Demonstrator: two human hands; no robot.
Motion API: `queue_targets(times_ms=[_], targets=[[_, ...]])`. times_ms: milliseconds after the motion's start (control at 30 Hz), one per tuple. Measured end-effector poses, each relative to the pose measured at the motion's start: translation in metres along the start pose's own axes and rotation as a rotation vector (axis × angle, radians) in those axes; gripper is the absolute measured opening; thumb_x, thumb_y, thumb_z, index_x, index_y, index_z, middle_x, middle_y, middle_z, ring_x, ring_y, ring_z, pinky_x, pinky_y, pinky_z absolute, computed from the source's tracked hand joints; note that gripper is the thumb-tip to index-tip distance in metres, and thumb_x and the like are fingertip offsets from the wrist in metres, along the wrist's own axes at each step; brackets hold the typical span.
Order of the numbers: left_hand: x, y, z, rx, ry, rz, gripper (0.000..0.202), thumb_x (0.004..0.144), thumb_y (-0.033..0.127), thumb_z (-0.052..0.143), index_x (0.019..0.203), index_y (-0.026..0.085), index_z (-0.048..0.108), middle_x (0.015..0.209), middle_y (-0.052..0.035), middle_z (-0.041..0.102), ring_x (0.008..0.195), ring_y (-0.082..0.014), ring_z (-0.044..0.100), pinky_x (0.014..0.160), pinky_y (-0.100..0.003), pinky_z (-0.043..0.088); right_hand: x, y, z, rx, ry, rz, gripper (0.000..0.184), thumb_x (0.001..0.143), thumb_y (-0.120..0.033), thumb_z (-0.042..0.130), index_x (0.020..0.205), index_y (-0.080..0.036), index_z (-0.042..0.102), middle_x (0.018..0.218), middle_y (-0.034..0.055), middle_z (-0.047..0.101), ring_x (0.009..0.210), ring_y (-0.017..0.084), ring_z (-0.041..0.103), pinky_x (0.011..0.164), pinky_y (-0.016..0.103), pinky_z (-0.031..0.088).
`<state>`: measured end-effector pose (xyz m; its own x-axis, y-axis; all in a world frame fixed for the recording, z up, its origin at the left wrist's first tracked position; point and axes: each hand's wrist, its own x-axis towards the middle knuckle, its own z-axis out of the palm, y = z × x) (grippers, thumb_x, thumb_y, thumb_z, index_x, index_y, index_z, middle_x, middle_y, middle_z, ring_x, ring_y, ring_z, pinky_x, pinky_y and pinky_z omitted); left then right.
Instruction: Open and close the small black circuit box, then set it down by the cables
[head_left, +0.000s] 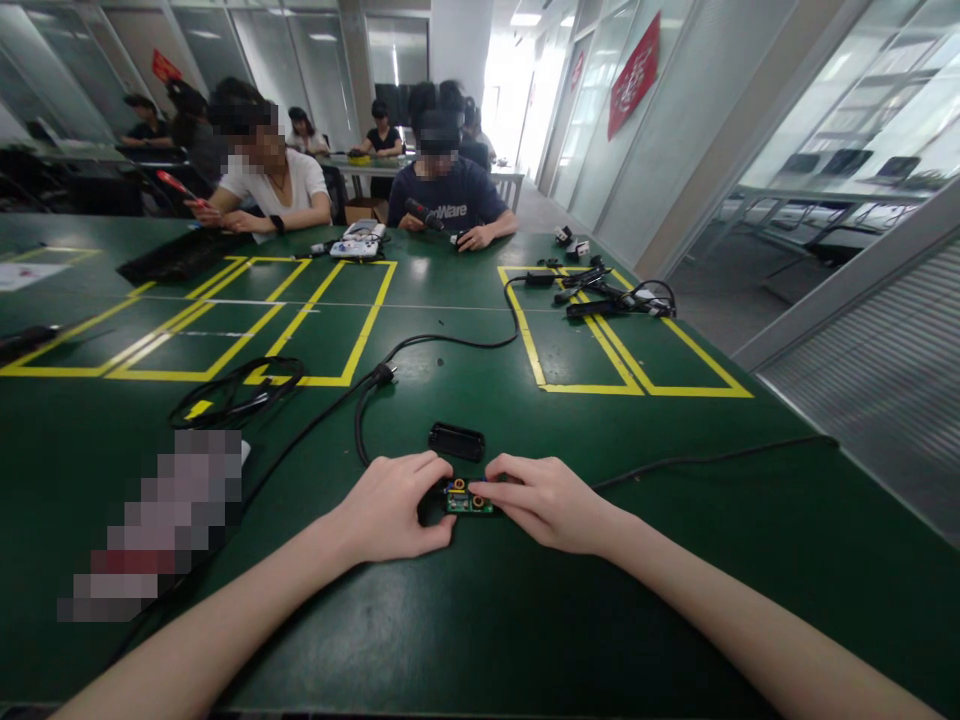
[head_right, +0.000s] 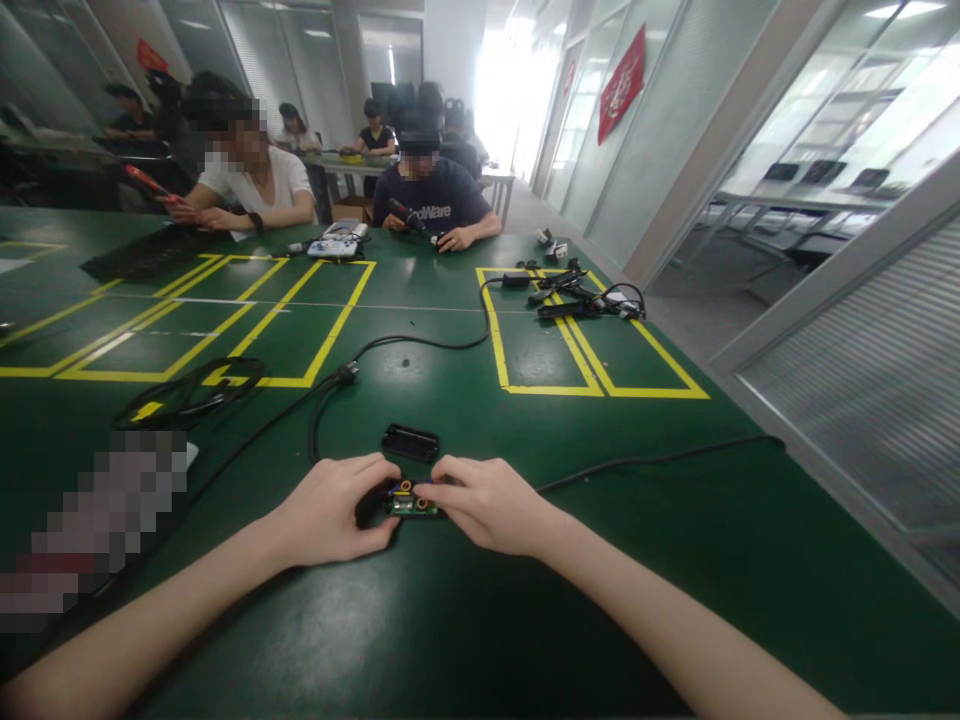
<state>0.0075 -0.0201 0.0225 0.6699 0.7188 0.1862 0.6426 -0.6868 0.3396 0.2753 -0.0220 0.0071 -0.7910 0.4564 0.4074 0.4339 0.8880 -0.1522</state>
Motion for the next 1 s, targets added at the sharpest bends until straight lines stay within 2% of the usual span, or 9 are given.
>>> queue_targets(times_ms=[133,267,333,400,467,533,700,867,1000], targets=[[0.001,0.0,-0.001,0.039,0.028,-0.004,0.022,0.082,0.03,0.068,0.1,0.02,0.064,0.092,-0.0041,0.072,0.08,-0.0228,0.069,0.067,-0.032,0.051,0.003,0.0,-0.002,-0.02,-0.022,0.03,0.031,0.107,-0.02,0.046,0.126,-0.017,0.071,0.109,0.0106,0.068,0.081,0.016,0.066,0.067,0.027,0.052],[0.003,-0.002,-0.001,0.074,0.103,0.045,0.025,0.083,0.031,0.07,0.103,0.018,0.066,0.103,-0.0094,0.073,0.097,-0.0282,0.068,0.089,-0.043,0.055,0.005,0.0,0.0,-0.035,-0.001,0.064,0.035,0.105,-0.031,0.053,0.134,-0.016,0.068,0.121,0.0158,0.068,0.1,0.024,0.067,0.084,0.039,0.057],[0.003,-0.004,0.002,0.068,0.143,0.083,0.037,0.085,0.035,0.071,0.118,0.018,0.066,0.124,-0.0141,0.071,0.115,-0.0319,0.066,0.103,-0.05,0.052,0.006,0.0,0.003,-0.044,-0.005,0.112,0.046,0.104,-0.035,0.057,0.146,-0.017,0.059,0.14,0.0191,0.063,0.122,0.03,0.062,0.1,0.048,0.055],[0.002,-0.007,0.006,0.076,0.157,0.102,0.056,0.088,0.04,0.071,0.138,0.017,0.059,0.149,-0.0191,0.058,0.136,-0.0365,0.056,0.116,-0.057,0.044,0.006,0.001,0.007,-0.038,-0.029,0.169,0.058,0.102,-0.037,0.06,0.156,-0.019,0.049,0.156,0.0186,0.052,0.142,0.033,0.049,0.114,0.056,0.046],[0.001,-0.01,0.01,0.098,0.13,0.083,0.061,0.091,0.042,0.07,0.146,0.019,0.055,0.162,-0.0209,0.046,0.148,-0.0388,0.045,0.121,-0.062,0.038,0.006,0.002,0.01,-0.019,-0.047,0.2,0.061,0.101,-0.038,0.061,0.158,-0.021,0.047,0.16,0.0164,0.05,0.15,0.033,0.042,0.122,0.061,0.037],[0.0,-0.012,0.013,0.089,0.085,0.074,0.067,0.091,0.045,0.073,0.15,0.02,0.052,0.163,-0.0201,0.046,0.152,-0.0389,0.041,0.122,-0.063,0.037,0.006,0.003,0.012,0.012,-0.035,0.212,0.052,0.102,-0.035,0.06,0.153,-0.022,0.054,0.153,0.0155,0.058,0.146,0.032,0.05,0.122,0.063,0.038],[0.0,-0.01,0.013,0.066,0.077,0.094,0.061,0.089,0.035,0.076,0.146,0.02,0.057,0.168,-0.0209,0.038,0.158,-0.0423,0.031,0.122,-0.066,0.038,0.008,0.004,0.01,0.131,0.092,0.223,0.027,0.103,-0.022,0.058,0.125,-0.019,0.073,0.124,0.013,0.076,0.123,0.027,0.069,0.108,0.049,0.057],[0.0,-0.01,0.014,-0.007,0.043,0.147,0.06,0.09,0.027,0.075,0.146,0.022,0.056,0.167,-0.0192,0.04,0.153,-0.0381,0.041,0.119,-0.06,0.045,0.008,0.006,0.012,0.262,0.241,0.278,0.01,0.098,-0.021,0.069,0.103,-0.019,0.077,0.106,0.0099,0.078,0.104,0.023,0.074,0.093,0.039,0.063],[-0.001,-0.012,0.014,-0.054,0.096,0.188,0.052,0.089,0.026,0.076,0.139,0.021,0.061,0.162,-0.0182,0.047,0.15,-0.0366,0.046,0.118,-0.059,0.047,0.007,0.008,0.012,0.327,0.325,0.315,0.012,0.098,-0.017,0.065,0.104,-0.02,0.076,0.108,0.0095,0.072,0.102,0.021,0.072,0.091,0.037,0.062]])
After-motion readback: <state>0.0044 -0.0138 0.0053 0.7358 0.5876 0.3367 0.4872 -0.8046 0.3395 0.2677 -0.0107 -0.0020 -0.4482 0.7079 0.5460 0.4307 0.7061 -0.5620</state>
